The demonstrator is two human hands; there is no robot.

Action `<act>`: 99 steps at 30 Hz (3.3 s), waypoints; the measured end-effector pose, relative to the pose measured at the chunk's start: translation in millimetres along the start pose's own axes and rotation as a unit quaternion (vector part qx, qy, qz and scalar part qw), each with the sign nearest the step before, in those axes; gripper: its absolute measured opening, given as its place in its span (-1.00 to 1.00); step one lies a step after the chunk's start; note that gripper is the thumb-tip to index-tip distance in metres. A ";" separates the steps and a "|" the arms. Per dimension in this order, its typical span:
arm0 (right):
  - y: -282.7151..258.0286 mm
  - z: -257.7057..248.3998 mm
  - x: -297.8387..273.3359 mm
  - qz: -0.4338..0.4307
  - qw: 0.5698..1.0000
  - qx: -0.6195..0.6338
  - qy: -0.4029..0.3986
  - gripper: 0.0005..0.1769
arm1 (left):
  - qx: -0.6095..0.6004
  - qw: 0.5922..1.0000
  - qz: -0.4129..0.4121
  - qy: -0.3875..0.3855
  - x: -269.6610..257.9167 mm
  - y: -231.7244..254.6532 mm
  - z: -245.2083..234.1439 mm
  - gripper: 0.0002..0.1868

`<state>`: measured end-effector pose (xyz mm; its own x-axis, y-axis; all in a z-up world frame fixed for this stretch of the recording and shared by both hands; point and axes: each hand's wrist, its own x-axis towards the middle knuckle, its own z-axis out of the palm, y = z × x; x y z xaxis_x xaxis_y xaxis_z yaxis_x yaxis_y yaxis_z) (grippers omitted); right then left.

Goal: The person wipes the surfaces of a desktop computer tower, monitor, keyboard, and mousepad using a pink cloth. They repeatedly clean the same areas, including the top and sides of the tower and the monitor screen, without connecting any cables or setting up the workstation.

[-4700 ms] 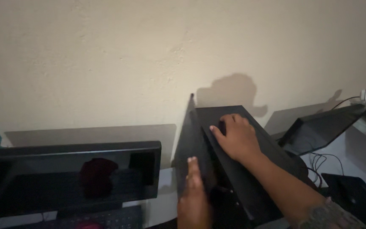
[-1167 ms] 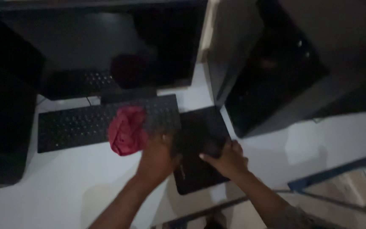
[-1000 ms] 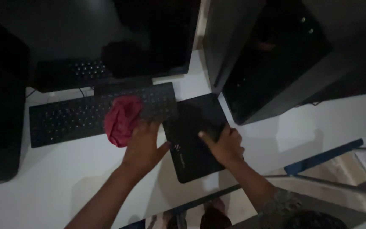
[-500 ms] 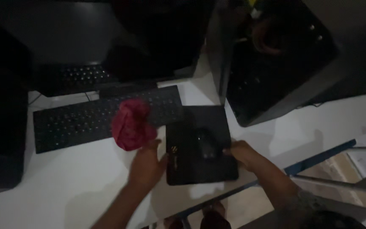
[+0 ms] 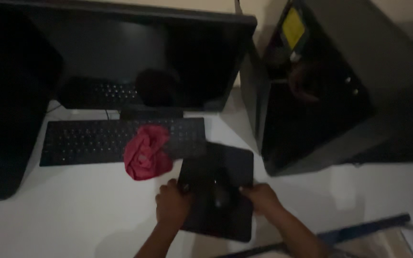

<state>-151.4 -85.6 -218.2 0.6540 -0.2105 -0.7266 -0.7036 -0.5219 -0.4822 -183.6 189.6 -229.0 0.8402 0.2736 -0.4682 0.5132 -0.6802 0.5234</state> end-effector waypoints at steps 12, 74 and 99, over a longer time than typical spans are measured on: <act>31.8 -9.6 84.0 -0.048 0.985 0.063 -0.150 -0.49 | -0.077 0.992 -0.100 -0.017 8.8 -0.4 16.7 -0.54; 45.8 86.2 -33.2 -0.473 0.802 -0.166 0.326 0.22 | -0.031 0.859 0.506 0.074 2.4 29.6 68.9 -0.55; -42.0 95.4 -167.2 -0.026 0.863 0.495 -0.098 -0.47 | -0.499 0.852 0.138 -0.071 -86.7 56.7 2.9 -0.42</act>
<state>-257.8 50.4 -123.2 0.7011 -0.0135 -0.7129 -0.6300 0.4564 -0.6283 -227.8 125.4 -160.8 0.9595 0.0631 -0.2745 0.2533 0.2326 0.9390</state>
